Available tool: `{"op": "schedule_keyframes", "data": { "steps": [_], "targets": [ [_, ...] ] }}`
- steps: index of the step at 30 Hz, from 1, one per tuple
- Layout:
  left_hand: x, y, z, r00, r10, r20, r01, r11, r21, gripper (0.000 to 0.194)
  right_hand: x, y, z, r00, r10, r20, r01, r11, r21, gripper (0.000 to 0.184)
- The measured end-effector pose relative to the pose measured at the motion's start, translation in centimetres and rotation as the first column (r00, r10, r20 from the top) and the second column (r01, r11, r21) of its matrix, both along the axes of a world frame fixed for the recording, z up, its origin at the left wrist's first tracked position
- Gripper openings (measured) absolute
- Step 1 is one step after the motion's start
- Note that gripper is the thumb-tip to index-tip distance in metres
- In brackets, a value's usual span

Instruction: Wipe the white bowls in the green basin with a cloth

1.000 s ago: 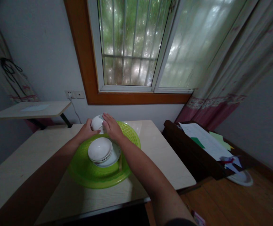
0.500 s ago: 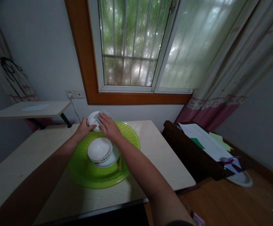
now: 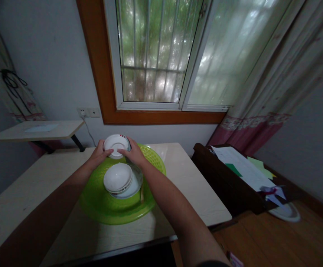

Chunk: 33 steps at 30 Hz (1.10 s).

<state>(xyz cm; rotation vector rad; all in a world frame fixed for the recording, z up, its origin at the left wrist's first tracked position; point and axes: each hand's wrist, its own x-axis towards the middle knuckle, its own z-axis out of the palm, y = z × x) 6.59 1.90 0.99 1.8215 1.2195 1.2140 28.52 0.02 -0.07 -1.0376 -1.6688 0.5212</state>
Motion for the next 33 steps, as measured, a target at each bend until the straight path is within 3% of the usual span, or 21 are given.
{"op": "schedule_keyframes", "data": {
  "steps": [7, 12, 19, 25, 33],
  "targets": [
    [0.4, 0.6, -0.9, 0.998, -0.016, 0.055, 0.020, 0.998, -0.059, 0.059, 0.3, 0.3, 0.3, 0.999, -0.037, 0.013, 0.037, 0.999, 0.026, 0.088],
    [0.5, 1.0, -1.3, 1.000, -0.001, 0.030, 0.000, 1.000, 0.020, 0.066, 0.4, 0.4, 0.2, 0.991, -0.005, 0.133, -0.015, 0.988, 0.152, 0.085],
    [0.8, 0.4, -1.0, 0.998, -0.046, -0.043, 0.046, 0.999, 0.011, 0.075, 0.7, -0.1, 0.4, 0.926, -0.006, 0.379, -0.087, 0.970, 0.228, 0.077],
    [0.8, 0.6, -1.3, 0.996, -0.090, 0.008, 0.090, 0.996, -0.003, 0.076, 0.8, -0.3, 0.6, 0.906, -0.007, 0.423, -0.109, 0.962, 0.251, 0.077],
    [1.1, 0.4, -1.0, 0.994, -0.095, -0.047, 0.099, 0.992, 0.080, 0.079, 0.9, -0.7, 1.0, 0.872, -0.063, 0.485, -0.129, 0.927, 0.352, 0.076]
  ]
}}
